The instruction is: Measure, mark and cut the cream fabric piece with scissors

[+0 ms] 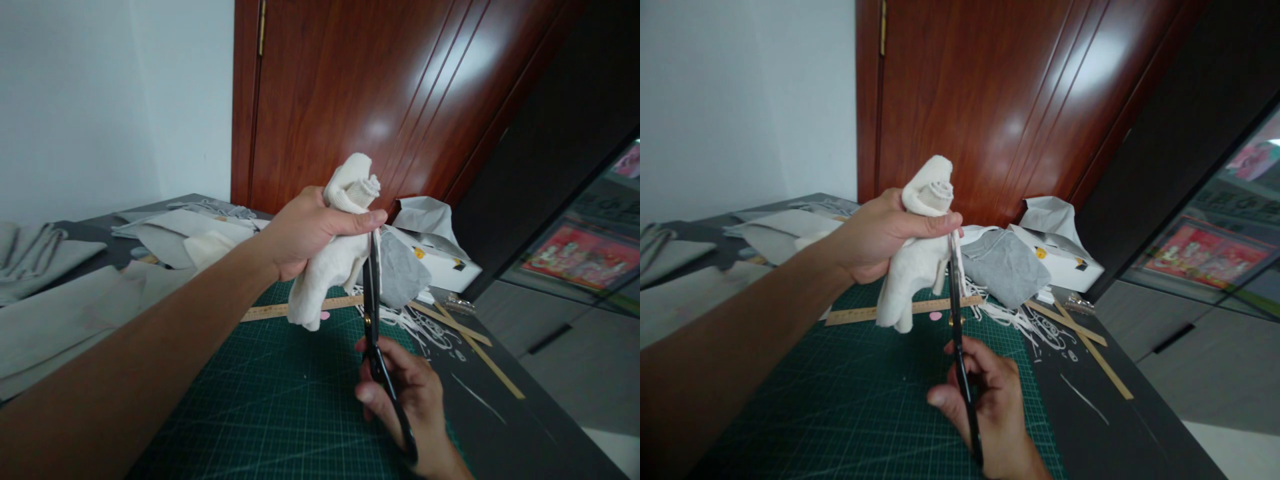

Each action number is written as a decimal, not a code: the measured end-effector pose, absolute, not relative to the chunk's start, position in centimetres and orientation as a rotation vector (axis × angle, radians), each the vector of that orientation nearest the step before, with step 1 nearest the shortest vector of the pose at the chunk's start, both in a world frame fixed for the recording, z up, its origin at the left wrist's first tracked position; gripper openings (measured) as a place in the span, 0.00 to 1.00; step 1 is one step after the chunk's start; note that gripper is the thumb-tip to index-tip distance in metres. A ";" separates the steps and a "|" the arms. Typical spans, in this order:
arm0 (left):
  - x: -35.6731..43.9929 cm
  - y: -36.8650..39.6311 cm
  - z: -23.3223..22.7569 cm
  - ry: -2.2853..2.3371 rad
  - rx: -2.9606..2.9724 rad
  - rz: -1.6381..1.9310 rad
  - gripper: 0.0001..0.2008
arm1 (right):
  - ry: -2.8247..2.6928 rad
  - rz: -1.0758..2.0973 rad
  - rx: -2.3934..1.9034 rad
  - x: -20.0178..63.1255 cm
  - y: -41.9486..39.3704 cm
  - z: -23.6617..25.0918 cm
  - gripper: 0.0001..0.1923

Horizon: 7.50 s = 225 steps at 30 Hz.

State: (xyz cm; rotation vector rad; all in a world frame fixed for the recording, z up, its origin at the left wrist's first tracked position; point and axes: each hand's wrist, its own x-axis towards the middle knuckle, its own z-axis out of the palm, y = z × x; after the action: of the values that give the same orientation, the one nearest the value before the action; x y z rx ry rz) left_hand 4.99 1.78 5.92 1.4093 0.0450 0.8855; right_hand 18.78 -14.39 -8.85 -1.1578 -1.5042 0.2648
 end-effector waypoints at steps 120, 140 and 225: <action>4.9 1.8 6.5 0.111 1.391 1.204 0.24 | -1.400 0.462 -1.088 18.9 -14.1 -9.5 0.16; 5.2 1.2 6.6 0.137 1.394 1.240 0.30 | -1.421 0.464 -1.087 19.0 -14.1 -9.4 0.14; 5.2 1.5 6.1 0.115 1.423 1.196 0.19 | -1.414 0.413 -1.173 18.5 -14.3 -8.8 0.16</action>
State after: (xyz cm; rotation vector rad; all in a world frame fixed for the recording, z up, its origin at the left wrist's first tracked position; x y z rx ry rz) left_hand 5.23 1.54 6.14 1.4226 0.1153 1.1957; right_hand 18.49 -14.34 -8.75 -1.1729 -1.4140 0.4133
